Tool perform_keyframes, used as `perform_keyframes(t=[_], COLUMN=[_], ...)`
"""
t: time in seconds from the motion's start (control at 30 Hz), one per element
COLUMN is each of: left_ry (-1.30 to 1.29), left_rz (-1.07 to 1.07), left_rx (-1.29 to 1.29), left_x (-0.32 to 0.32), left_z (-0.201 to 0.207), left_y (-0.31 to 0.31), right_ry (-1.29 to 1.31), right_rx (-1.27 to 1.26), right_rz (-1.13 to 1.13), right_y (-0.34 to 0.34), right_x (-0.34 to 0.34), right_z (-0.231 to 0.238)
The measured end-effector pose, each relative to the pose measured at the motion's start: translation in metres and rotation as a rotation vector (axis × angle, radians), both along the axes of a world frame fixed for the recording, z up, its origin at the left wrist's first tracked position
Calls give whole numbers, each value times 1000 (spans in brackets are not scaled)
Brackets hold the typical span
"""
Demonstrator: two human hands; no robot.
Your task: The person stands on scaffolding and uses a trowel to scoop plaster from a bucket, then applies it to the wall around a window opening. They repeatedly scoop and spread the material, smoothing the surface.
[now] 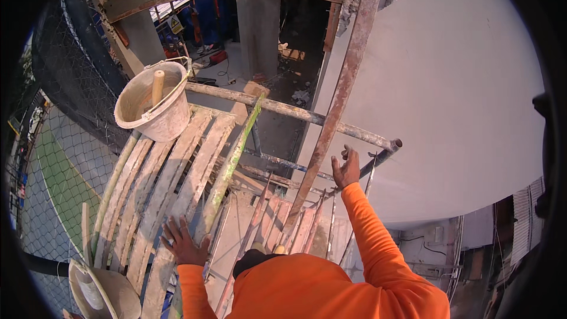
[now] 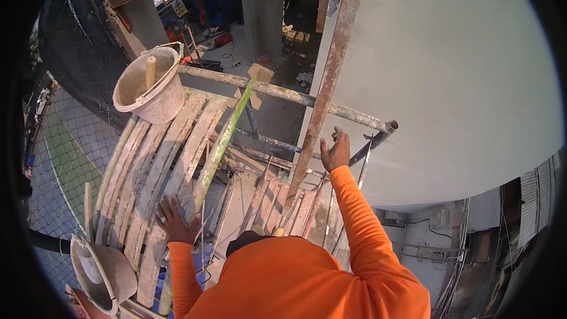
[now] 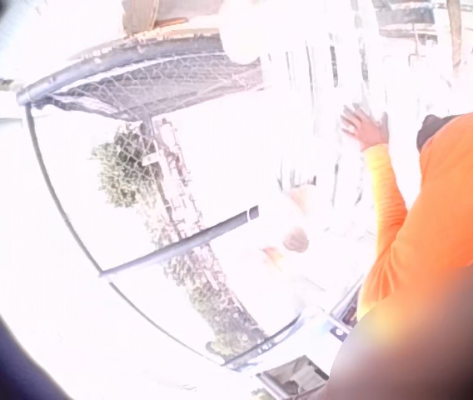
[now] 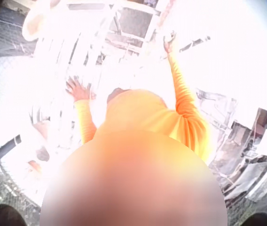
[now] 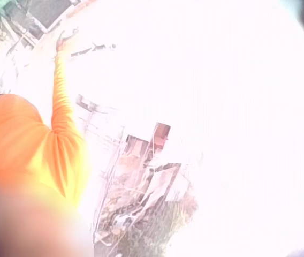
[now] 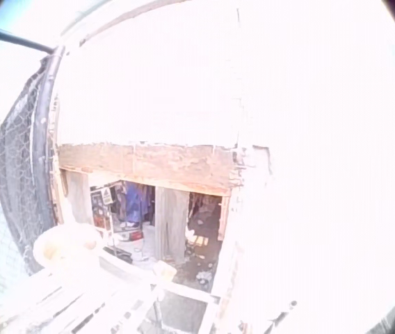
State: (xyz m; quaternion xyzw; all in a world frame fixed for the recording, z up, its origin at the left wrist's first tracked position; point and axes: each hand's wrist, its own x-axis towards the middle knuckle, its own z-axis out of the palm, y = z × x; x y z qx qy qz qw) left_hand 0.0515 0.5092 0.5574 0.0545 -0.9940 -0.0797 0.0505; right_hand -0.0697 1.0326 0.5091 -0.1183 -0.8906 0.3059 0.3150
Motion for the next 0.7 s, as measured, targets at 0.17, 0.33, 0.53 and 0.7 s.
perform_keyframes(t=[0.17, 0.33, 0.53, 0.7], left_ry=[26, 63, 64, 54], left_rz=[-21, -52, -59, -62], left_rx=[-55, -63, -68, -121], left_x=[0, 0, -3, -4], left_z=[-6, -10, -11, -13], left_y=[-2, -5, -7, -7], right_ry=[36, 5, -112, -49], right_rx=[-50, -190, -201, -147], right_rz=[-182, -119, -206, -225], right_y=[43, 31, 37, 55], right_x=[-110, -178, -180, -177], right_z=[80, 103, 102, 91])
